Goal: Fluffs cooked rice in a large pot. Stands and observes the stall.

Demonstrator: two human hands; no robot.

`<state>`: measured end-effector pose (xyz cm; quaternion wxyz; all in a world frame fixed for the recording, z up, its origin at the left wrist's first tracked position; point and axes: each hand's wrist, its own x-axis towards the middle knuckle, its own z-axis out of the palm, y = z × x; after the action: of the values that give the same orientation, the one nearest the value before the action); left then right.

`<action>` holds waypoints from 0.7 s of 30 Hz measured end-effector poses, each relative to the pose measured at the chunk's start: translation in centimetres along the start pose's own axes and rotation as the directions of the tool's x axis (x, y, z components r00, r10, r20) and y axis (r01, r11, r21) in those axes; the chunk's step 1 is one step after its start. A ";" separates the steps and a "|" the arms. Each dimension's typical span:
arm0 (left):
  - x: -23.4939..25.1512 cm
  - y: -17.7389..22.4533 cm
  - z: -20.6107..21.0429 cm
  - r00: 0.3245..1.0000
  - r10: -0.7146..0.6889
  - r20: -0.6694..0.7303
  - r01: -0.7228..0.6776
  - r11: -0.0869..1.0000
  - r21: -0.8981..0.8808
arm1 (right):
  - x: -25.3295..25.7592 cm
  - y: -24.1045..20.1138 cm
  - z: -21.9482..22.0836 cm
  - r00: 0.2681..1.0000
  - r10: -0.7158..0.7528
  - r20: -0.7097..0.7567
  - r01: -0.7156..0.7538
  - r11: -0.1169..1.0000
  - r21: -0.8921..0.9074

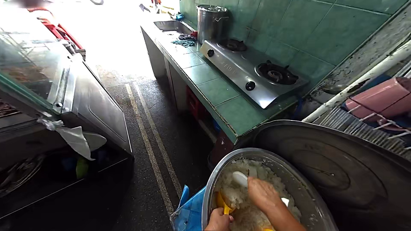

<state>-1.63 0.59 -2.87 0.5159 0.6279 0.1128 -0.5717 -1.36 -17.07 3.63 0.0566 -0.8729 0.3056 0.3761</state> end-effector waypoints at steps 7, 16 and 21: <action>0.2 -0.2 -0.5 0.998 -0.008 0.055 0.006 0.999 0.042 | 2.3 -0.2 4.3 0.982 0.175 0.069 -0.181 0.977 0.109; 0.5 -0.5 -0.1 0.993 -0.010 0.118 -0.011 0.984 0.177 | 2.3 1.2 8.4 0.973 0.062 0.221 -0.141 0.921 0.364; 0.1 -1.7 -0.8 0.962 0.179 0.205 -0.181 0.984 -0.009 | -3.9 -2.5 6.7 0.987 0.043 0.155 -0.084 0.959 0.271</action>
<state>-2.34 1.91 -4.02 0.5713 0.5760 -0.0012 -0.5847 -6.11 -10.92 1.24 0.1886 -0.8158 0.3781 0.3950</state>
